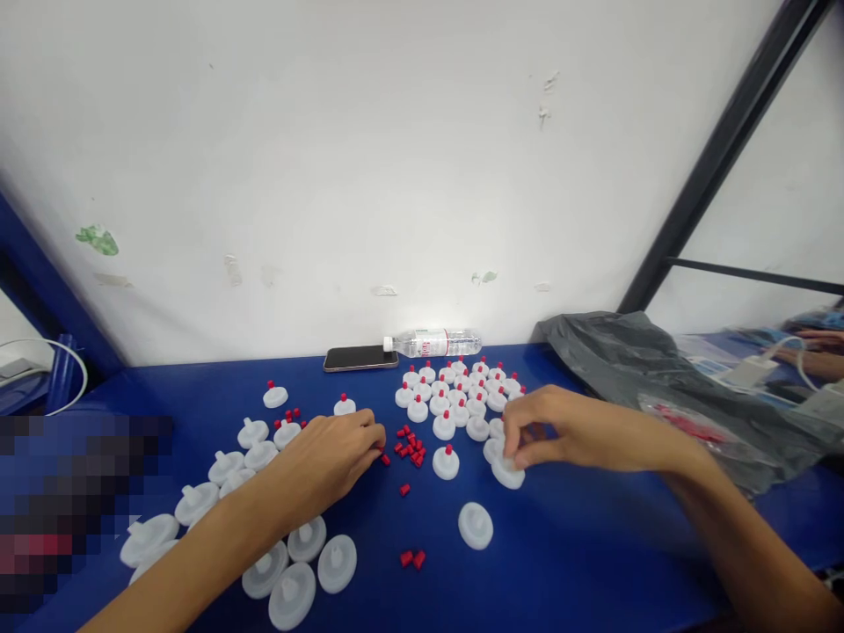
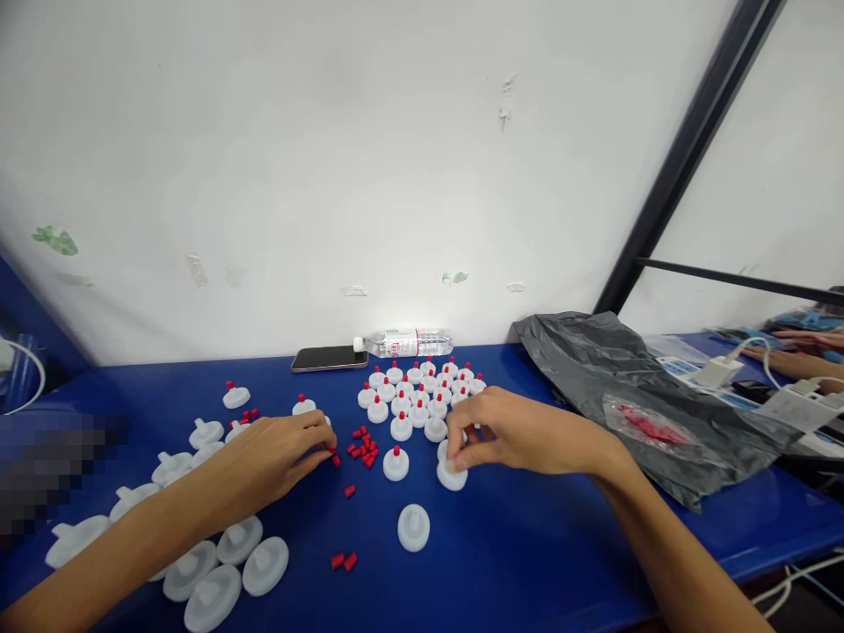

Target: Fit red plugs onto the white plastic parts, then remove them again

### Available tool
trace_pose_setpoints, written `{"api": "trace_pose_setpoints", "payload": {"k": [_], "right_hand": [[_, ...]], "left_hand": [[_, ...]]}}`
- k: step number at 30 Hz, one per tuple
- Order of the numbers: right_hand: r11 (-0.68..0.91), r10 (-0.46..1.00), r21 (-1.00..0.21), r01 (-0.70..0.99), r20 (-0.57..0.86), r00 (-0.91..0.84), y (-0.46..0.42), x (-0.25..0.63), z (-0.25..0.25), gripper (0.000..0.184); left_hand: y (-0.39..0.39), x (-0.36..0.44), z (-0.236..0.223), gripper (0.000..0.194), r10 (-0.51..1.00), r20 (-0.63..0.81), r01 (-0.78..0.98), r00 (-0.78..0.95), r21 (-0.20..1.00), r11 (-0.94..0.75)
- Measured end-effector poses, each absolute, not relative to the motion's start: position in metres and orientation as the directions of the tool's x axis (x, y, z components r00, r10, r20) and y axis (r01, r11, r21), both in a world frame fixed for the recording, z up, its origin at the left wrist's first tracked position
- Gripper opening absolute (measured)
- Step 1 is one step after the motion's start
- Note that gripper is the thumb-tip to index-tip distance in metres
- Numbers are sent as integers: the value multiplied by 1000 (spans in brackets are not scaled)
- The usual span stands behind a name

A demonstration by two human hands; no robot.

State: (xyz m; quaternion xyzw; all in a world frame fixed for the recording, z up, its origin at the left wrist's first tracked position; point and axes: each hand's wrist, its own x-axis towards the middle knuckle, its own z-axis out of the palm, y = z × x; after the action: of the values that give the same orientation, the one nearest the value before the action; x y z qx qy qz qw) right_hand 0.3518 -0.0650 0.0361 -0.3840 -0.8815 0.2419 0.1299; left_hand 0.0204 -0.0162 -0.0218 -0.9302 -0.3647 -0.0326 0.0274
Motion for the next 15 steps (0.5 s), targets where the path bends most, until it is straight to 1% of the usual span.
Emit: {"api": "trace_pose_setpoints", "payload": {"k": [3,6,8,10,12,13,15], "right_hand": [[601,758,-555,575,169,-630,-68,345,39,18],[576,775,-628,524,216,-593,-70,332,37,16],[578,776,-646,498,246,-581,-71,322,32,15],[598,776,-624,502,296,-557,-72,313,26,14],[619,776,-578,532,345,-528,-73,306,19,15],[633,770,-550,545,374,-517,-73,303,15,16],[673,740,-485,559,435,-513,-74,298,8,19]], "left_hand": [[-18,21,-16,23,706,86,709,703,-4,-705],[-19,21,-13,24,708,85,710,701,18,-704],[-19,20,-13,26,685,127,688,718,26,-725],[-19,19,-14,29,647,214,658,732,24,-752],[-20,20,-13,33,607,291,625,739,39,-780],[-22,21,-12,34,588,324,601,741,71,-796],[-27,25,-7,30,567,399,538,721,193,-820]]}}
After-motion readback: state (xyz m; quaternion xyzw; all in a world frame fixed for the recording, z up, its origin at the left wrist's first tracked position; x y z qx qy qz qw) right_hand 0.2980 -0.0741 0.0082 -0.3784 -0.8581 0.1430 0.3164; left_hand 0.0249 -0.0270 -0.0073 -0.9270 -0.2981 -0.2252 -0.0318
